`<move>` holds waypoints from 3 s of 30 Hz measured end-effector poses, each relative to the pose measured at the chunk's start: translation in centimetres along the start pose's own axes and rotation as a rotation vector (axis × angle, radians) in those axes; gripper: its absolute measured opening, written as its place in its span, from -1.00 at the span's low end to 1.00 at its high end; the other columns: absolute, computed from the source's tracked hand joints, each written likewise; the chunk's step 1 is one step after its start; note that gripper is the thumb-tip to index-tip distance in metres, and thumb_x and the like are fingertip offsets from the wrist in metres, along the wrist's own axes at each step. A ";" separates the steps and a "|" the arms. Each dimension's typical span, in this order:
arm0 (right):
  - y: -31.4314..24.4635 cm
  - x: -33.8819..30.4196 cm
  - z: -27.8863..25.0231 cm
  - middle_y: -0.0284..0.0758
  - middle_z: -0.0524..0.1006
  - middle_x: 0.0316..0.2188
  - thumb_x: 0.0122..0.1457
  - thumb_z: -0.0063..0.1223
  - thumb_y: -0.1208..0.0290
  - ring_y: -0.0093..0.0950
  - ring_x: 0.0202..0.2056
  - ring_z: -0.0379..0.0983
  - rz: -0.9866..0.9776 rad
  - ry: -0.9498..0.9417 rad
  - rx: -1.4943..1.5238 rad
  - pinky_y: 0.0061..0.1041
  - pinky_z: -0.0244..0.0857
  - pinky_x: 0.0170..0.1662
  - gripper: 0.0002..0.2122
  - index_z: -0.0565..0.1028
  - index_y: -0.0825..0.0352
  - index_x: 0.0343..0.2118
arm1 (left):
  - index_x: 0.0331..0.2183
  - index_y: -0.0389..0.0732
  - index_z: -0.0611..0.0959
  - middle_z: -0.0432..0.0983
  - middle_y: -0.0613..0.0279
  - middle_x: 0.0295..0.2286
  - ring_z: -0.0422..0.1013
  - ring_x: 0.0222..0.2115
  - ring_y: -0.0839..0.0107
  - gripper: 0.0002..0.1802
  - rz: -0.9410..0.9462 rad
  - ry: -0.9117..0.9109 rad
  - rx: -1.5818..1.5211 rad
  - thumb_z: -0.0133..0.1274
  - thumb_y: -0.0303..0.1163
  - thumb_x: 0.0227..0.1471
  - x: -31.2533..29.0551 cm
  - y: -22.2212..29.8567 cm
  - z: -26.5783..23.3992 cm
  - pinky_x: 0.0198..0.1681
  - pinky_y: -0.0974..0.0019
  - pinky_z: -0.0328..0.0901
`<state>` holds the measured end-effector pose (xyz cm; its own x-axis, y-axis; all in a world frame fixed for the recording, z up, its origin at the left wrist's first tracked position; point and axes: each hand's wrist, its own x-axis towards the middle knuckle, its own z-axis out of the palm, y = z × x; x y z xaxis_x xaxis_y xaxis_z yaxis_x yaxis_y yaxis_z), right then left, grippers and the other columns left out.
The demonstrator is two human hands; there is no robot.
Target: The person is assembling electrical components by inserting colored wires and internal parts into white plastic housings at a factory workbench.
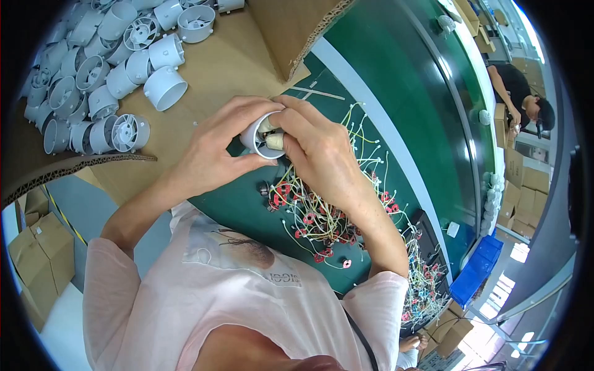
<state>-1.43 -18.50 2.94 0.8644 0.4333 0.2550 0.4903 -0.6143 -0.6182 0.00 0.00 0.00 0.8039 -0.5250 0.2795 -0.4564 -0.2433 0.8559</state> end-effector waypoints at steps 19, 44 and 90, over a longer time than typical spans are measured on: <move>-0.5 0.1 -0.9 -0.15 0.46 -0.27 -0.15 0.08 0.65 -0.24 -0.52 0.47 -0.059 0.075 -0.086 -0.41 0.37 -0.52 -0.78 0.41 0.41 -0.36 | -0.06 -0.13 0.45 0.30 0.18 -0.13 0.31 -0.11 0.22 -0.35 -0.014 0.073 0.005 0.22 -0.53 -0.32 0.6 0.3 0.9 -0.13 0.28 0.29; 6.9 0.2 -5.5 -0.22 0.49 -0.42 -0.02 0.06 0.53 -0.27 -0.38 0.44 0.051 0.312 -0.418 -0.40 0.29 -0.22 -0.84 0.47 0.34 -0.32 | -0.10 -0.21 0.39 0.22 0.10 -0.04 0.19 -0.07 0.04 -0.38 -0.117 -0.010 1.304 0.13 -0.56 -0.35 -0.4 -1.9 -4.4 -0.04 0.05 0.20; -1.8 -1.0 -2.6 -0.01 0.46 -0.30 0.08 0.04 0.40 -0.36 -0.44 0.52 0.262 0.233 1.100 -0.50 0.43 -0.45 -0.66 0.28 0.44 -0.12 | -0.03 -0.24 0.29 0.25 0.14 -0.11 0.29 -0.08 0.33 -0.32 -0.151 -0.025 -0.295 0.18 -0.49 -0.24 -0.8 -1.4 -0.5 -0.05 0.31 0.23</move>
<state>-2.87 -19.56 5.76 0.9810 0.1752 0.0837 0.0301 0.2888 -0.9569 0.17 1.20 -1.24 0.8426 -0.5221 0.1323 -0.1998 -0.0749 0.9770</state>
